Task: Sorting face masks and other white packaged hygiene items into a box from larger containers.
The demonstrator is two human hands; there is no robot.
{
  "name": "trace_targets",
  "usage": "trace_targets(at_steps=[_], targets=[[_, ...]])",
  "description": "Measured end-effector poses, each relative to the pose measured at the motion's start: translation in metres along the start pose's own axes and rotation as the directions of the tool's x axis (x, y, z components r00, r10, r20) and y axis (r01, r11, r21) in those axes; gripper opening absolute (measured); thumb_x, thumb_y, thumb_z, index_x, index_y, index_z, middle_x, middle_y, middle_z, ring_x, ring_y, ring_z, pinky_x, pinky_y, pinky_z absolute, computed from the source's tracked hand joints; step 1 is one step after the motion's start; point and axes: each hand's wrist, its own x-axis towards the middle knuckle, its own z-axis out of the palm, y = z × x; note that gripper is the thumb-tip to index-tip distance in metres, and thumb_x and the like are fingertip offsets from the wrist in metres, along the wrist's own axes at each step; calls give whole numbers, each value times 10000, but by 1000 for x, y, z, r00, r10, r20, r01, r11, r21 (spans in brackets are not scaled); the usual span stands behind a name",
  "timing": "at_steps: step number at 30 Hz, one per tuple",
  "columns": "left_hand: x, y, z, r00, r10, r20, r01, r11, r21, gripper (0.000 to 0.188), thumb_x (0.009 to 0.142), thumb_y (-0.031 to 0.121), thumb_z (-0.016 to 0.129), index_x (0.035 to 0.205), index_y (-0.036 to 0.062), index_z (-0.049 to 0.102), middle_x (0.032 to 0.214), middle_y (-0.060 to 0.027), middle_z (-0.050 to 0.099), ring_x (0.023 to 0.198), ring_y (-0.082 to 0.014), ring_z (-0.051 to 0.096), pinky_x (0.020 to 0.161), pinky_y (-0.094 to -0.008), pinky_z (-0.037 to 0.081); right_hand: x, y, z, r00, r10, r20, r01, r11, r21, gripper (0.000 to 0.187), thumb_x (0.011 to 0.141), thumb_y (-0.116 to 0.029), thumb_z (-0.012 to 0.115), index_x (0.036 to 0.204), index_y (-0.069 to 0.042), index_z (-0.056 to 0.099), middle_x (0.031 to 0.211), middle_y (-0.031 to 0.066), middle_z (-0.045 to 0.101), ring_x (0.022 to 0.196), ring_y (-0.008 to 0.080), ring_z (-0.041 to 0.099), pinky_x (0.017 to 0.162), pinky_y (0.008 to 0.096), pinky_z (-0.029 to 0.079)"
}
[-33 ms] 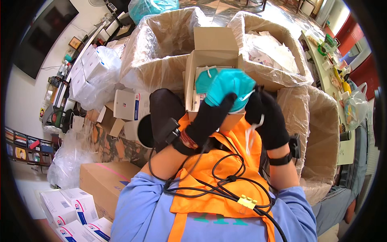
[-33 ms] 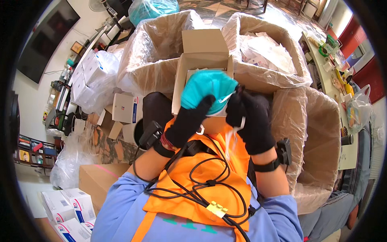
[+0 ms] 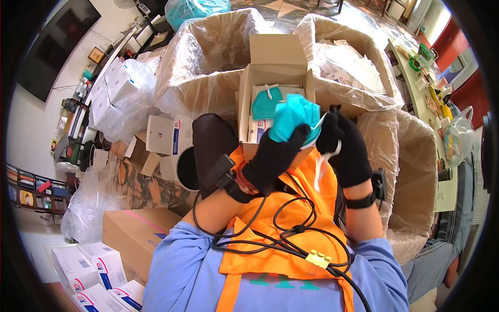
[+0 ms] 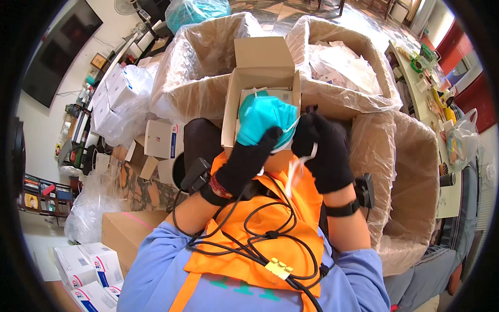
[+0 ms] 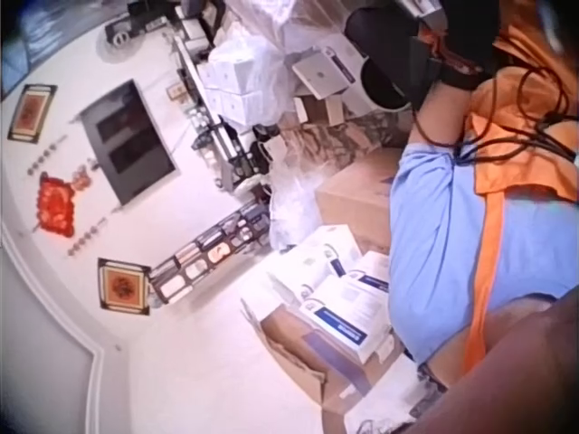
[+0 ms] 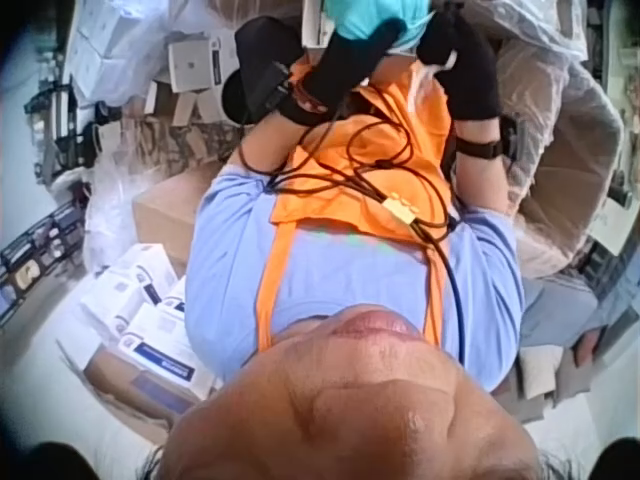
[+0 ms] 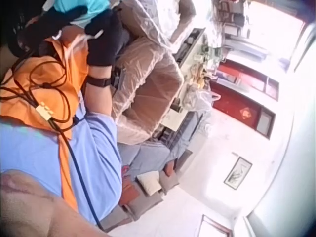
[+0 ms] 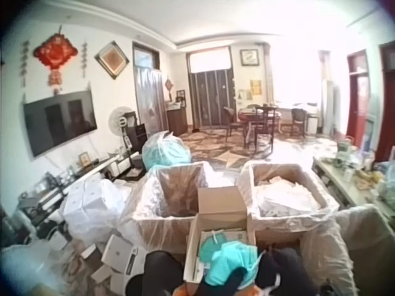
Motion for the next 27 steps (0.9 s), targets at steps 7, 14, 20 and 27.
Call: trace_targets(at_steps=[7, 14, 20, 27], targets=[[-20, 10, -17, 955, 246, 166, -287, 906, 312, 158, 919, 215, 645, 898, 61, 676, 635, -61, 634, 621, -190, 659, 587, -325, 489, 46, -4, -40, 915, -221, -337, 258, 964, 67, 147, 974, -195, 537, 990, -81, 629, 775, -20, 563, 668, 77, 530, 619, 236, 455], [56, 34, -65, 1000, 9, -12, -9, 1000, 27, 177, 955, 245, 590, 1062, 109, 629, 798, 11, 588, 684, -101, 562, 636, -251, 467, 12, -104, -178, 677, -693, -248, 333, 589, -737, 237, 987, -286, 534, 876, -84, 589, 645, -25, 463, 573, 120, 456, 549, 254, 380], [251, -17, -170, 880, -456, -135, 407, 868, -283, 342, 922, 447, 582, 773, 141, 560, 555, 39, 408, 447, -88, 355, 414, -229, 281, 7, -62, -99, 752, -340, -565, 268, 941, -209, 188, 959, -269, 569, 848, -121, 602, 639, -41, 519, 538, 105, 480, 504, 253, 375], [272, -75, -185, 874, -435, -215, 465, 878, 114, 479, 913, 489, 576, 1110, 56, 636, 703, -17, 502, 532, -97, 401, 498, -247, 358, 1, -50, -76, 717, -275, -640, 238, 960, -146, 159, 956, -255, 586, 922, -108, 638, 637, -55, 531, 526, 76, 479, 476, 203, 357]])
